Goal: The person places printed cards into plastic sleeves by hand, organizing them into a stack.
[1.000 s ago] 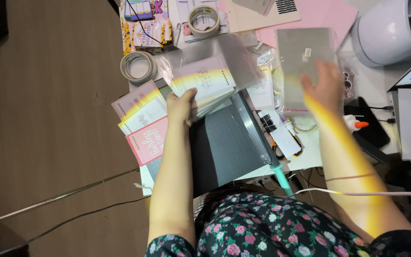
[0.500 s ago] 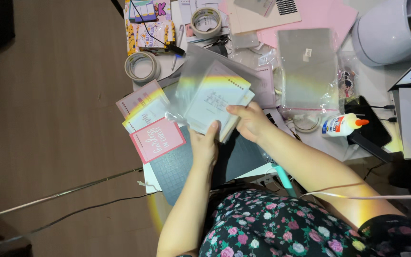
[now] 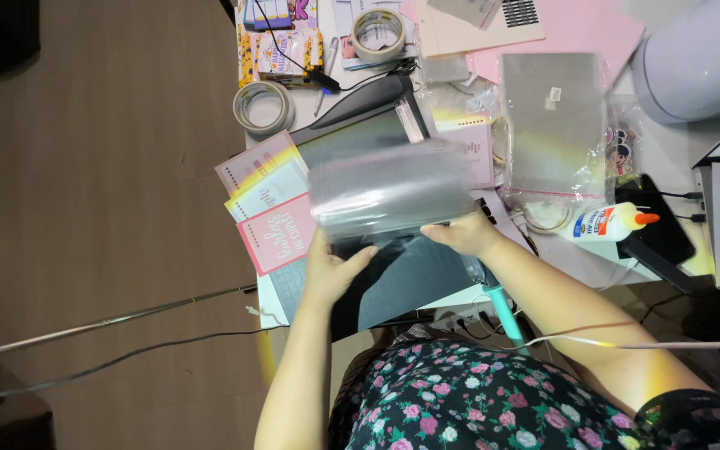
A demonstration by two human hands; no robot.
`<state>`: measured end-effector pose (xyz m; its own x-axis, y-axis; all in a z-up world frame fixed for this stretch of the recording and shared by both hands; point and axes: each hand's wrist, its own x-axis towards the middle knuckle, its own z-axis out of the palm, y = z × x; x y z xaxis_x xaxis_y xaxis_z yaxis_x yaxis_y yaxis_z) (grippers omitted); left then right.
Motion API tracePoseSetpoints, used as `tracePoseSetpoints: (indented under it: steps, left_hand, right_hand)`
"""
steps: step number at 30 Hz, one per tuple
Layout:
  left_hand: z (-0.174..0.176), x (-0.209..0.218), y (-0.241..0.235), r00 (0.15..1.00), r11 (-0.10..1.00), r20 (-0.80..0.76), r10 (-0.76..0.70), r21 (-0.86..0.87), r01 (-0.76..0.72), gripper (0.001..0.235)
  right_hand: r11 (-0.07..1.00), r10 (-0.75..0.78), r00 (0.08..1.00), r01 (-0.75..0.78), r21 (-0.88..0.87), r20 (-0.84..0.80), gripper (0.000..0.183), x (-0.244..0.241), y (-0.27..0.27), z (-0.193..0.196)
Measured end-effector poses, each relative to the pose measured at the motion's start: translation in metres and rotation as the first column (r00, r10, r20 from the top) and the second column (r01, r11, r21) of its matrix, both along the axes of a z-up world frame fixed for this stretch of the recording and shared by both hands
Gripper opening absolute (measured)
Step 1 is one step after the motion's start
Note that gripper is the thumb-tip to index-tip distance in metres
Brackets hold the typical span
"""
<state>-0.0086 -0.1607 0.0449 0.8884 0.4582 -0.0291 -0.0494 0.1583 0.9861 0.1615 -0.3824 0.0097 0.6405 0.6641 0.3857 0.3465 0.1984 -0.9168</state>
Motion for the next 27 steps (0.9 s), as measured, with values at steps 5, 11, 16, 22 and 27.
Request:
tracePoseSetpoints:
  steps: [5, 11, 16, 22, 27]
  left_hand:
    - [-0.018, 0.002, -0.004, 0.998, 0.997, -0.065, -0.006, 0.072, 0.01, 0.06]
    - [-0.06, 0.008, 0.019, 0.992, 0.991, 0.004, -0.126, 0.044, 0.126, 0.054]
    - [-0.073, 0.03, 0.064, 0.953, 0.845, -0.026, -0.301, -0.47, 0.254, 0.109]
    - [0.003, 0.086, 0.073, 0.989, 0.62, -0.047, -0.14, -0.783, 0.05, 0.085]
    - [0.073, 0.14, 0.105, 0.97, 0.973, 0.169, -0.174, -0.122, 0.196, 0.07]
  right_hand:
    - [0.993, 0.002, 0.999, -0.006, -0.114, -0.036, 0.023, -0.006, -0.002, -0.014]
    - [0.975, -0.019, 0.988, -0.016, -0.221, -0.153, 0.024, -0.004, -0.001, 0.004]
    - [0.991, 0.014, 0.868, -0.077, -0.107, -0.497, 0.041, -0.015, 0.006, 0.072]
    - [0.981, 0.09, 0.644, -0.189, -0.044, -0.76, 0.058, -0.024, 0.011, 0.086]
    - [0.967, -0.137, 0.628, -0.083, -0.241, -0.766, 0.042, 0.017, 0.032, 0.083]
